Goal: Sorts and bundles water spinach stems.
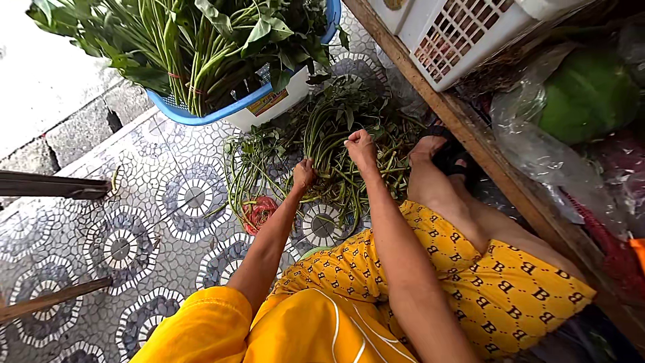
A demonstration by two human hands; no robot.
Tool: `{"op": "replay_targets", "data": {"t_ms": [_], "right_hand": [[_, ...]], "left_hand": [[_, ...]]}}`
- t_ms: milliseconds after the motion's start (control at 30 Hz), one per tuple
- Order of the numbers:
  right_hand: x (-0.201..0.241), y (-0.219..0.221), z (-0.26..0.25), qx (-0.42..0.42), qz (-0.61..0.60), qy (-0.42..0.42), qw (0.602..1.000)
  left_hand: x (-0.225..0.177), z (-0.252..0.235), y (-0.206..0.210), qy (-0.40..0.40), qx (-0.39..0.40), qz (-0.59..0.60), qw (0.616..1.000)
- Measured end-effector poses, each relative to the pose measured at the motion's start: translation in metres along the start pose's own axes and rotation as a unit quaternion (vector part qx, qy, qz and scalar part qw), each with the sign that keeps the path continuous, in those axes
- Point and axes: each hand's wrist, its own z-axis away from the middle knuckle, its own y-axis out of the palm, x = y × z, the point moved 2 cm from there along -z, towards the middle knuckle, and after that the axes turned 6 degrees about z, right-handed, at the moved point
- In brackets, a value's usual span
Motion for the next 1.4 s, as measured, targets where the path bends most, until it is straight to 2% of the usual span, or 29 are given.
{"op": "replay_targets", "data": {"t_ms": [33, 133, 267, 467, 600, 733, 867, 1000, 1100, 1167, 1300, 1400], "right_hand": [[-0.007, 0.013, -0.006, 0.016, -0.004, 0.014, 1.0], [-0.028, 0.043, -0.017, 0.049, -0.064, 0.078, 0.994], [-0.063, 0.08, -0.023, 0.066, -0.189, 0.187, 0.962], [-0.071, 0.091, -0.013, 0.077, -0.257, 0.274, 0.924], [-0.065, 0.1, -0.017, 0.083, -0.252, 0.295, 0.918], [-0.056, 0.1, -0.025, 0.097, -0.261, 0.263, 0.924], [-0.074, 0.098, -0.025, 0.099, -0.296, 0.271, 0.91], [-0.079, 0.102, -0.018, 0.092, -0.272, 0.289, 0.913], [-0.084, 0.11, -0.021, 0.107, -0.231, 0.288, 0.923], [-0.083, 0.113, -0.021, 0.118, -0.215, 0.283, 0.927], [-0.082, 0.121, -0.019, 0.157, -0.224, 0.283, 0.919], [-0.097, 0.152, -0.022, 0.198, -0.28, 0.247, 0.906]], "left_hand": [[-0.001, -0.005, 0.001, 0.019, 0.035, -0.105, 0.994], [-0.013, -0.009, 0.018, 0.029, 0.105, -0.346, 0.932], [-0.036, -0.002, 0.026, 0.0, 0.154, -0.453, 0.878], [-0.028, -0.024, 0.014, 0.044, 0.266, -0.465, 0.843], [-0.026, -0.025, 0.013, 0.086, 0.269, -0.46, 0.842], [-0.019, -0.024, 0.023, 0.058, 0.253, -0.499, 0.827], [-0.022, -0.02, 0.018, 0.059, 0.277, -0.487, 0.826], [-0.037, -0.002, 0.005, 0.04, 0.28, -0.402, 0.871], [-0.023, -0.014, -0.002, 0.029, 0.253, -0.367, 0.895], [-0.016, -0.019, -0.008, 0.02, 0.242, -0.368, 0.897], [-0.028, -0.01, -0.009, -0.024, 0.296, -0.415, 0.86], [-0.034, 0.002, -0.008, 0.027, 0.311, -0.356, 0.881]]}}
